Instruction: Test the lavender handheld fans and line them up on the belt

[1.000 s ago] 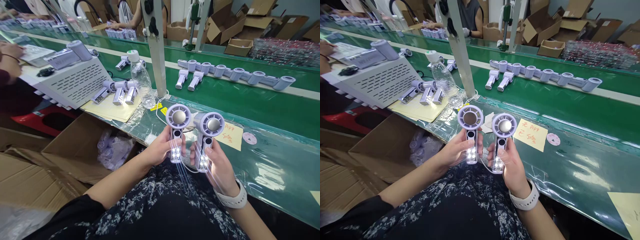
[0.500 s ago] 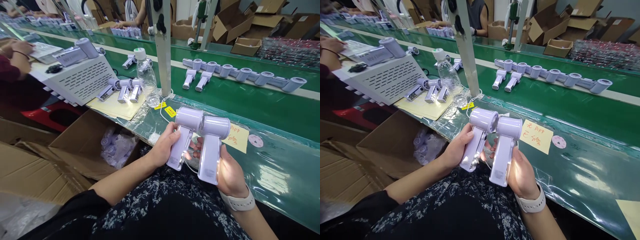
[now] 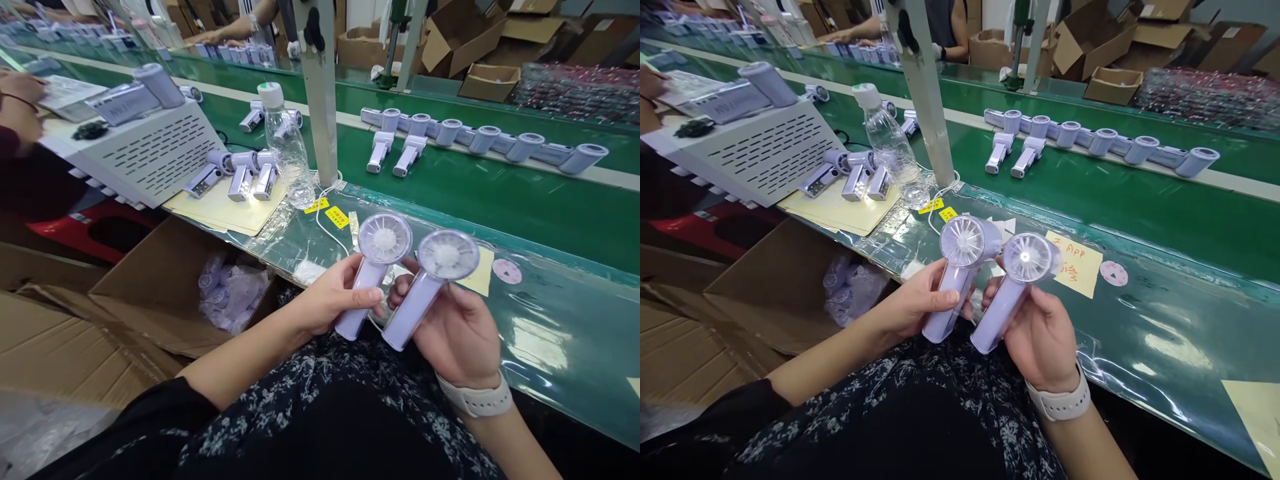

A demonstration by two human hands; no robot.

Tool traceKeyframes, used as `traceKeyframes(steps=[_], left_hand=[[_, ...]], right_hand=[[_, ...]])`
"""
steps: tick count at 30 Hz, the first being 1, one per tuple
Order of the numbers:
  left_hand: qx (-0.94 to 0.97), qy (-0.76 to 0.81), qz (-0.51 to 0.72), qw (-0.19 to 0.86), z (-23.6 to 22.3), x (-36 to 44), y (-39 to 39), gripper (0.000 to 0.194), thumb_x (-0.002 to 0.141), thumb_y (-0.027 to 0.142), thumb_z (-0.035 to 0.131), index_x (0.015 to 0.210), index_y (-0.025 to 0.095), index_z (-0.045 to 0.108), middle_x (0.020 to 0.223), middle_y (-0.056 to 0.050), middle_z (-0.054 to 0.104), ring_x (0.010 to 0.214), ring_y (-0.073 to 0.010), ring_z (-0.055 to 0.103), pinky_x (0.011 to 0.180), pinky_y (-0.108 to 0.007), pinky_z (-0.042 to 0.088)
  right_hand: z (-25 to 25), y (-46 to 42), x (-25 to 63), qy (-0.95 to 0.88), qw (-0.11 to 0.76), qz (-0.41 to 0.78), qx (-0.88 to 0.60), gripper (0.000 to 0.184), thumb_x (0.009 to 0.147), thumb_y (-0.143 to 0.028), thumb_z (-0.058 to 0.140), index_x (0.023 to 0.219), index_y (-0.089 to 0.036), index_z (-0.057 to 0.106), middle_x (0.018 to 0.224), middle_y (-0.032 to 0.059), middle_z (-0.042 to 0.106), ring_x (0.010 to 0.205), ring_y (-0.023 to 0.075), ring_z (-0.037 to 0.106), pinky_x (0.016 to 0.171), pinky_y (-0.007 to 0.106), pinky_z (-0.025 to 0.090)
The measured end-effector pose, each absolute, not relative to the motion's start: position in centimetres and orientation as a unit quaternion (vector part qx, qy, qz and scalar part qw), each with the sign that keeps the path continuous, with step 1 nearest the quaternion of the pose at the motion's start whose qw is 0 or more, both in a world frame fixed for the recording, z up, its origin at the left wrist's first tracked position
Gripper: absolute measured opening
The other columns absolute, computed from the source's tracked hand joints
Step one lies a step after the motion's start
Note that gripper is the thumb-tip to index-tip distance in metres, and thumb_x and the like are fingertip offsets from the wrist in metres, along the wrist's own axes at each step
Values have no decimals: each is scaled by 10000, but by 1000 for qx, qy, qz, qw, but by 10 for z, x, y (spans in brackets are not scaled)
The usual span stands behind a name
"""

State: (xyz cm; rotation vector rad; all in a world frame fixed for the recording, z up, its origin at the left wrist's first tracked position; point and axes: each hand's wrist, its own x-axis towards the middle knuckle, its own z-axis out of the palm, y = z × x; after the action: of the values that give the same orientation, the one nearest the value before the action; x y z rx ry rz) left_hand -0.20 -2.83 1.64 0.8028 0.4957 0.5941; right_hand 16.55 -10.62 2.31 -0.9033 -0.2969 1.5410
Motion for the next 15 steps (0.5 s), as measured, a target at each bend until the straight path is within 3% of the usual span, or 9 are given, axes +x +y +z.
traceKeyframes(steps=[3, 7, 11, 15], left_hand=[[368, 254, 246, 860, 12, 0, -31, 536, 706, 412, 884, 1057, 140, 584, 786, -11, 611, 616, -102, 571, 597, -236, 458], [306, 238, 265, 883, 7, 1, -30, 464, 756, 473, 794, 996, 140, 577, 870, -57, 653, 658, -141, 620, 596, -261, 497], [290, 201, 269, 896, 5, -1, -27, 378, 778, 374, 718, 1044, 156, 561, 902, -94, 713, 725, -200, 694, 657, -306, 554], [330, 235, 278, 871, 8, -6, -25, 414, 787, 344, 740, 1113, 177, 547, 946, -93, 733, 801, -232, 729, 738, -357, 578]], right_hand=[[20, -106, 161, -118, 604, 685, -390, 362, 906, -448, 487, 994, -217, 752, 793, 69, 641, 731, 223, 594, 712, 394, 587], [19, -106, 156, -135, 598, 699, -368, 433, 919, -464, 443, 742, -181, 719, 721, 74, 589, 638, 188, 527, 619, 335, 527], [21, -106, 157, -160, 604, 689, -368, 489, 934, -486, 419, 801, -157, 756, 777, 106, 632, 650, 199, 558, 598, 334, 519], [18, -109, 165, -157, 645, 635, -395, 314, 907, -416, 548, 893, -203, 776, 868, 89, 694, 776, 224, 636, 622, 319, 558]])
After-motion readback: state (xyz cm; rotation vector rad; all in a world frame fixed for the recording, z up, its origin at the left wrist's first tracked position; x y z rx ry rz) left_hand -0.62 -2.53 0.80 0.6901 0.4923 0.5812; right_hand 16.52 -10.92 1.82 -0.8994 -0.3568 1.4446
